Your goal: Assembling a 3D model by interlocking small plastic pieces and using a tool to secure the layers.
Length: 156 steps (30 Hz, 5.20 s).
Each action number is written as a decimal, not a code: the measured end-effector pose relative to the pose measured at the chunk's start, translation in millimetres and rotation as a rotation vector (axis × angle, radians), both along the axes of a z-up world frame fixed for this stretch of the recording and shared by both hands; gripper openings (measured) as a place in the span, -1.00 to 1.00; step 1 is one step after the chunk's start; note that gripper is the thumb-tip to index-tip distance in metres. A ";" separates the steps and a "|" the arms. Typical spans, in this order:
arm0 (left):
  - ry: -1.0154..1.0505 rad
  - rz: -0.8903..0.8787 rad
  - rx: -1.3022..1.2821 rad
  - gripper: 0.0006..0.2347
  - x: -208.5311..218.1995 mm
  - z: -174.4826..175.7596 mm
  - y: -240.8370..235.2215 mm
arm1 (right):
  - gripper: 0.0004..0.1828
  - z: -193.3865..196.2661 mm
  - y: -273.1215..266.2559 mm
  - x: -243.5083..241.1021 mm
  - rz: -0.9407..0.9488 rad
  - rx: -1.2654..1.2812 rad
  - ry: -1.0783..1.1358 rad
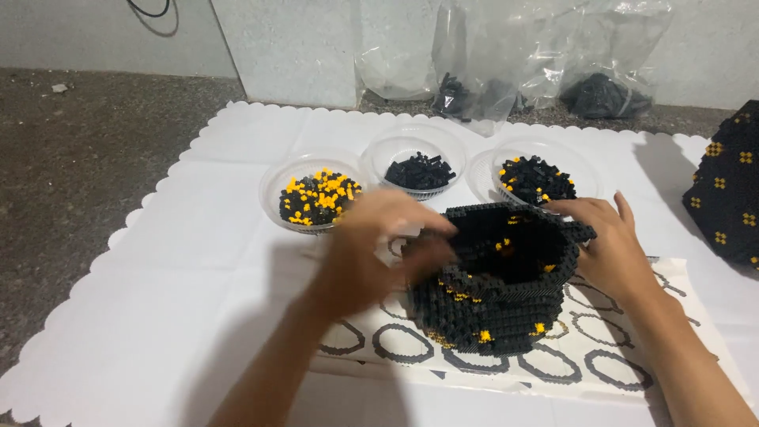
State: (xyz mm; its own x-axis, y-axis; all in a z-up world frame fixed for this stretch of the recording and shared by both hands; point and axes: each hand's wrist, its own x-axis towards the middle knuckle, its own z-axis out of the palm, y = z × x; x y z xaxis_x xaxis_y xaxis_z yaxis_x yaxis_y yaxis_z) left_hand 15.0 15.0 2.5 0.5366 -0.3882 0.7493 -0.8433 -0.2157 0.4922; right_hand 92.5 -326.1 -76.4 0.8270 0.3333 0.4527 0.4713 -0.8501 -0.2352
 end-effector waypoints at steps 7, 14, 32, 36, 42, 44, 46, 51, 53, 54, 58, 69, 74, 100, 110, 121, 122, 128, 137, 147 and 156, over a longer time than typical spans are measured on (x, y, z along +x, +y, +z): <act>0.195 0.669 -0.190 -0.91 37.7 -18.6 50.7 | -0.46 -12.7 -9.3 11.7 0.014 -0.022 -0.099; 0.448 0.717 -0.130 -0.85 45.2 -28.6 42.1 | -0.41 2.6 0.0 5.9 0.092 0.029 -0.112; 0.408 0.731 -0.018 -0.82 49.2 -37.5 38.0 | -0.44 7.0 -11.8 2.8 -0.100 -0.098 0.174; 0.378 0.715 -0.008 -0.83 49.2 -38.8 36.0 | -0.42 -0.4 -22.1 10.3 -0.045 -0.131 0.055; 0.349 0.691 -0.007 -0.85 46.8 -36.1 35.2 | -0.49 35.9 -4.2 -14.8 -0.092 0.061 0.251; 0.347 0.691 -0.006 -0.85 46.3 -35.2 35.4 | -0.51 50.4 3.8 -24.2 -0.218 0.093 0.415; 0.345 0.691 -0.002 -0.85 46.7 -35.9 35.8 | -0.56 55.1 4.4 -26.8 -0.196 0.093 0.411; 0.361 0.699 0.002 -0.84 47.0 -35.9 35.2 | -0.62 50.6 -6.3 -23.2 -0.101 0.084 0.390; 0.325 0.684 -0.012 -0.85 46.4 -36.0 35.3 | -0.61 52.2 -6.8 -25.2 -0.085 0.076 0.374; 0.325 0.684 -0.012 -0.85 46.6 -36.3 35.7 | -0.61 49.3 -9.3 -24.0 -0.085 0.076 0.374; 0.321 0.681 -0.001 -0.86 45.4 -35.2 34.9 | -0.64 54.3 -5.8 -29.3 -0.133 0.162 0.294; 0.370 0.711 0.044 -0.83 44.8 -33.9 33.2 | -0.72 55.6 -2.3 -25.7 -0.104 0.559 0.399; 0.342 0.709 0.043 -0.84 48.1 -33.8 33.2 | -0.73 46.2 -4.0 -13.7 -0.059 0.766 0.241; 0.175 0.776 0.084 -0.91 45.1 -36.8 26.0 | -0.51 65.4 -16.2 91.8 -0.225 -0.127 0.518; -0.134 0.534 -0.059 -0.95 10.7 -4.3 2.1 | -0.60 143.6 38.4 -16.1 0.071 0.827 0.466; -0.143 0.558 -0.073 -0.96 20.4 -18.4 1.5 | -0.71 111.2 9.2 56.2 -0.178 -0.081 0.457; -0.146 0.556 -0.067 -0.95 20.5 -18.8 1.2 | -0.62 100.9 0.6 68.2 -0.191 -0.267 0.489; -0.141 0.544 -0.044 -0.96 20.3 -19.0 -0.2 | -0.50 72.3 -15.1 91.7 -0.224 -0.793 0.462; -0.152 0.556 -0.036 -0.96 20.2 -19.9 -0.5 | -0.52 71.3 -22.8 92.1 -0.195 -0.711 0.443; -0.049 0.542 -0.081 -0.91 20.4 -18.5 0.3 | -0.70 77.1 -1.6 67.1 -0.248 -0.623 0.417; -0.151 0.572 -0.021 -0.96 21.3 -22.8 0.7 | -0.81 65.2 -46.3 100.6 -0.068 -0.345 0.432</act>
State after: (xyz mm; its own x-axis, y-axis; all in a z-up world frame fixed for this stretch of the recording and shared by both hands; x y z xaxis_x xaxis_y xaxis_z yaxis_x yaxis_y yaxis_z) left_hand 36.3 15.7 -20.3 0.5430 -0.0529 0.8381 -0.6568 -0.6487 0.3845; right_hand 193.2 -372.4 -11.2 0.9382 0.3411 -0.0577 0.3348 -0.9372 -0.0975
